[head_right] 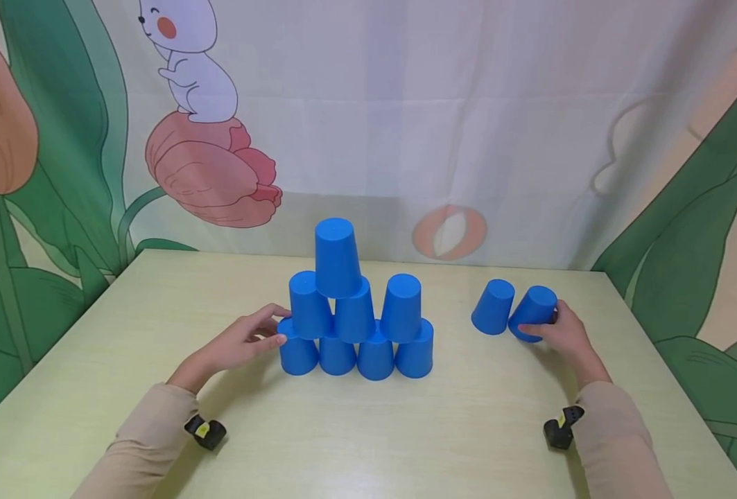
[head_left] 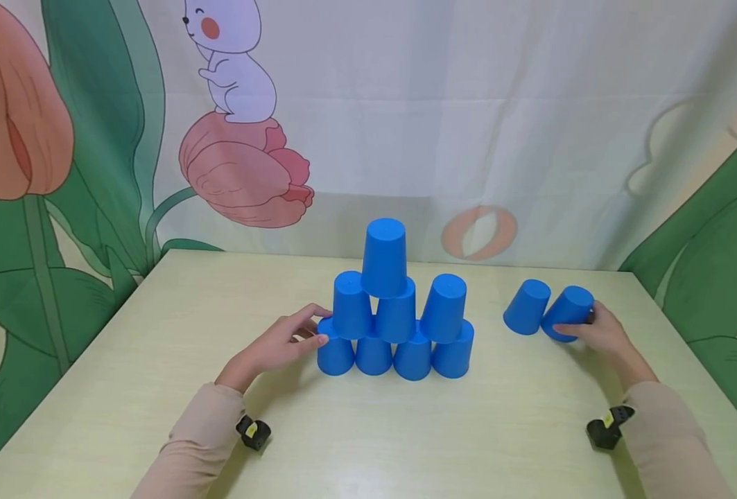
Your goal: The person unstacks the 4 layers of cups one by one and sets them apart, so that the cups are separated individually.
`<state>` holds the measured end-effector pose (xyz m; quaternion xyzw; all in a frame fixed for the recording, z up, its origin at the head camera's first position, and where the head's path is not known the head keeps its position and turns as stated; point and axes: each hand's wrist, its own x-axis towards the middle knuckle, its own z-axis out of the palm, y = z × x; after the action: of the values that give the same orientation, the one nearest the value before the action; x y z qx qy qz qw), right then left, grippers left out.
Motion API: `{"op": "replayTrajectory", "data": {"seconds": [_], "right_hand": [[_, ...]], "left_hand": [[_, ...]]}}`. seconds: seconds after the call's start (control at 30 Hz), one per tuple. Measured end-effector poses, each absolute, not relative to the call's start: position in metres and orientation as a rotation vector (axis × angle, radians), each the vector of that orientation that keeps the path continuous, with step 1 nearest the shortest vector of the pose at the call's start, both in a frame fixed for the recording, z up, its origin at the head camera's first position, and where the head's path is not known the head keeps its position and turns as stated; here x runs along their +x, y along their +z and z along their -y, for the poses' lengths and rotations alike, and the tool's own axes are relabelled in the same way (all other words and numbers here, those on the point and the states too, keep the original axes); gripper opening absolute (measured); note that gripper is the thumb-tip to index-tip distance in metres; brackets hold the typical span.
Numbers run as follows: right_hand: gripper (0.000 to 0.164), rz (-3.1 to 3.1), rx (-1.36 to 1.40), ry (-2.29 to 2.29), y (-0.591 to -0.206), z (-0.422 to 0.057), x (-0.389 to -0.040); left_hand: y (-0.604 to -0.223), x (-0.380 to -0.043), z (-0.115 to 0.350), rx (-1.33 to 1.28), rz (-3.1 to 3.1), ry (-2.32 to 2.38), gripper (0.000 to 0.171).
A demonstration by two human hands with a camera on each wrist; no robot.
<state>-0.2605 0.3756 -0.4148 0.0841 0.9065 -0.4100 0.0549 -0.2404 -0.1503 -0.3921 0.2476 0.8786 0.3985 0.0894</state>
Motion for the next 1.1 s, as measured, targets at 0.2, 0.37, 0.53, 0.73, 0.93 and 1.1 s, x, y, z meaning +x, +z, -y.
{"op": "replayTrajectory", "data": {"seconds": [0.2, 0.37, 0.53, 0.73, 0.93, 1.1], "right_hand": [[0.107, -2.748, 0.302, -1.287, -0.413, -0.379, -0.256], [0.108, -2.772, 0.268, -1.380, -0.434, -0.401, -0.267], [0.107, -2.849, 0.217, -1.384, -0.462, -0.429, -0.286], [0.106, -2.931, 0.202, -1.342, -0.474, -0.445, -0.293], [0.096, -2.998, 0.166, -1.320, -0.473, -0.450, -0.290], [0.092, -2.998, 0.125, -1.365, -0.445, -0.429, -0.272]], "left_hand": [[-0.392, -0.241, 0.151, 0.730, -2.614, 1.187, 0.041], [-0.392, -0.241, 0.152, 0.748, -2.615, 1.190, 0.042], [-0.393, -0.242, 0.152, 0.748, -2.609, 1.196, 0.041], [-0.393, -0.242, 0.152, 0.742, -2.607, 1.200, 0.041], [-0.394, -0.242, 0.152, 0.739, -2.613, 1.191, 0.041], [-0.394, -0.242, 0.151, 0.724, -2.619, 1.184, 0.041]]}}
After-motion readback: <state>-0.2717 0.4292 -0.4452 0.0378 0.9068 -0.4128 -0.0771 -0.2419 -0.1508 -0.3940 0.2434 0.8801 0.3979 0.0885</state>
